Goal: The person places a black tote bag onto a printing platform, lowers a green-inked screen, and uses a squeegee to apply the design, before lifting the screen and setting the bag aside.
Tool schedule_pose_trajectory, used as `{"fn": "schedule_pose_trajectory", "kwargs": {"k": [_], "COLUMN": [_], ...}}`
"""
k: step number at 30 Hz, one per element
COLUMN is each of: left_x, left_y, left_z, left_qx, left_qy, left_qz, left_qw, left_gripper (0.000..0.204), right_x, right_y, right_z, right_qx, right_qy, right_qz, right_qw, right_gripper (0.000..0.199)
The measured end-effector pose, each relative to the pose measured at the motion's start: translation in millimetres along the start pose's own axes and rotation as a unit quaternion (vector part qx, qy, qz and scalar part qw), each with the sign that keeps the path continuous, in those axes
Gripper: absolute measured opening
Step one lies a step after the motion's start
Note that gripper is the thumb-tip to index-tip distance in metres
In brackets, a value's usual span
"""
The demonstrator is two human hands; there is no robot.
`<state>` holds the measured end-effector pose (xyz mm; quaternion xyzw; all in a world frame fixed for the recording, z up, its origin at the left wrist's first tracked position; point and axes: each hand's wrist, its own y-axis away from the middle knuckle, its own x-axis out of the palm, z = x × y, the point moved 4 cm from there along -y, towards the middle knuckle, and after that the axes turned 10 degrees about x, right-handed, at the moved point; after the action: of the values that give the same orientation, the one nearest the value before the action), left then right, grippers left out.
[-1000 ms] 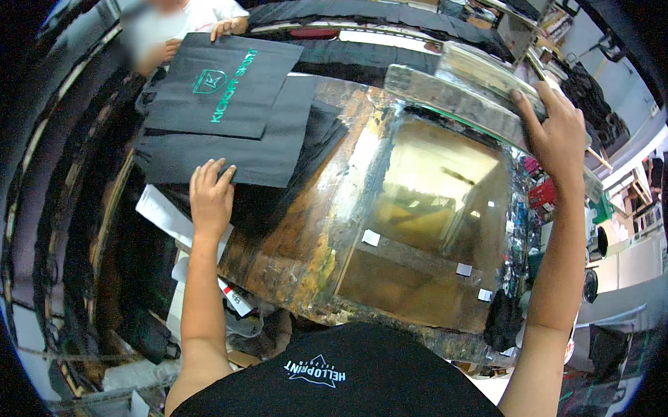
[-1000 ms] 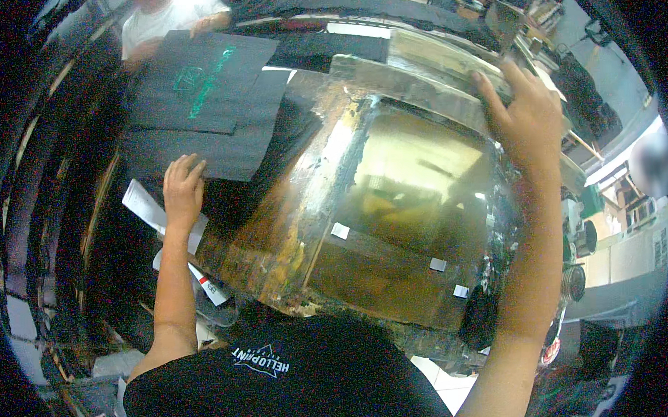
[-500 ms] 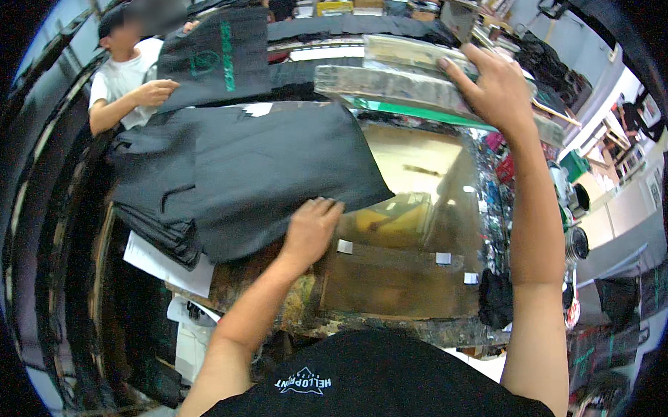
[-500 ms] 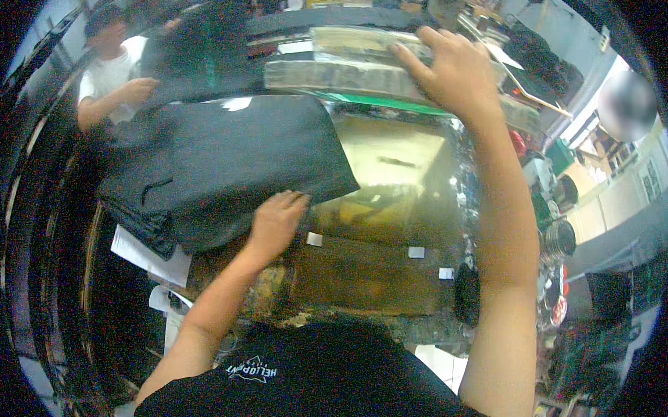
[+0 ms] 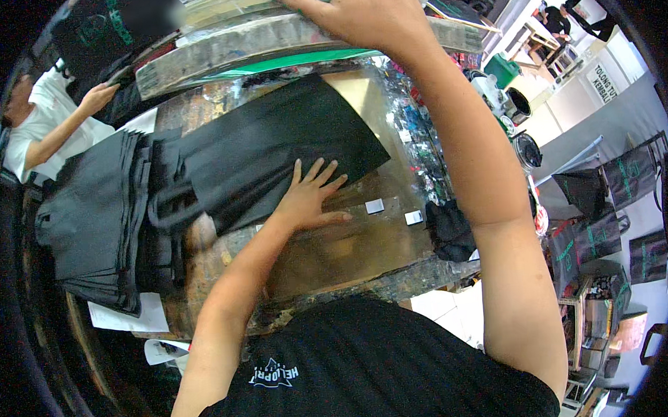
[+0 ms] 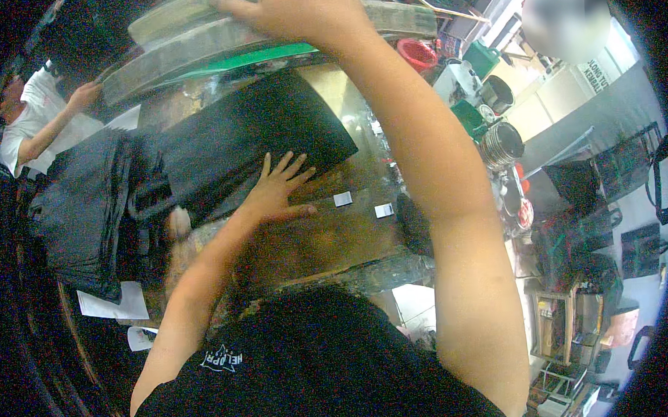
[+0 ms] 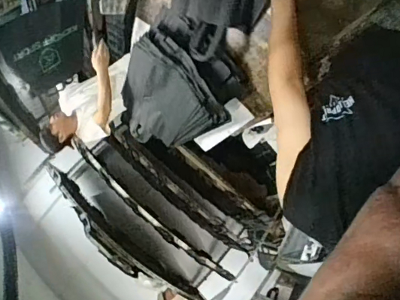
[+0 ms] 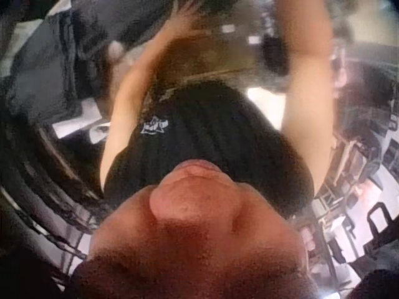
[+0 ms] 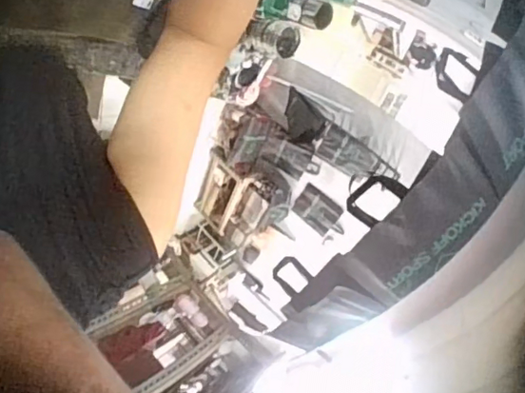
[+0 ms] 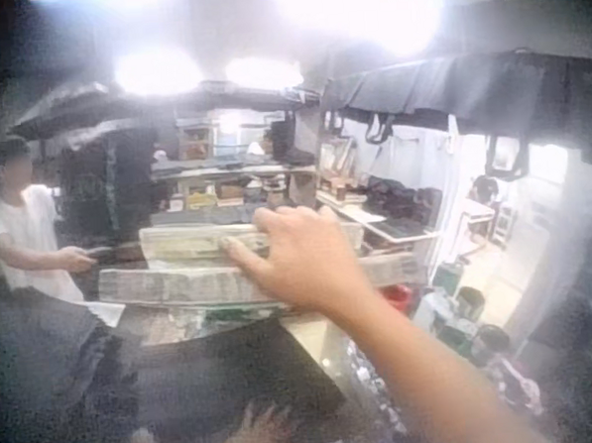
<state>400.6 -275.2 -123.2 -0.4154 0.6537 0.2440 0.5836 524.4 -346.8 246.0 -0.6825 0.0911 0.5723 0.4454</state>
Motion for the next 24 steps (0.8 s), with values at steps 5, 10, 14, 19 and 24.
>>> {"fn": "schedule_pose_trajectory", "kwargs": {"k": [5, 10, 14, 19, 24], "left_x": [8, 15, 19, 29, 22], "left_y": [-26, -23, -31, -27, -18], "left_z": [-5, -23, -44, -59, -72], "left_qx": [0.069, 0.046, 0.006, -0.008, -0.028], "left_qy": [0.017, 0.004, 0.014, 0.017, 0.003], "left_qz": [0.019, -0.009, 0.005, -0.011, -0.062], "left_qw": [0.997, 0.999, 1.000, 1.000, 0.998], "left_gripper": [0.104, 0.107, 0.109, 0.112, 0.119], "right_x": [2, -3, 0, -7, -11], "right_y": [5, 2, 1, 10, 17], "right_z": [-6, -1, -3, 7, 6], "right_qx": [-0.033, 0.000, 0.007, 0.010, 0.011], "right_qy": [-0.036, -0.023, -0.009, -0.031, -0.039], "right_qz": [-0.099, -0.021, -0.032, 0.025, -0.018], "right_qw": [0.994, 1.000, 0.999, 0.999, 0.999], "right_gripper": [0.065, 0.063, 0.064, 0.065, 0.064]}}
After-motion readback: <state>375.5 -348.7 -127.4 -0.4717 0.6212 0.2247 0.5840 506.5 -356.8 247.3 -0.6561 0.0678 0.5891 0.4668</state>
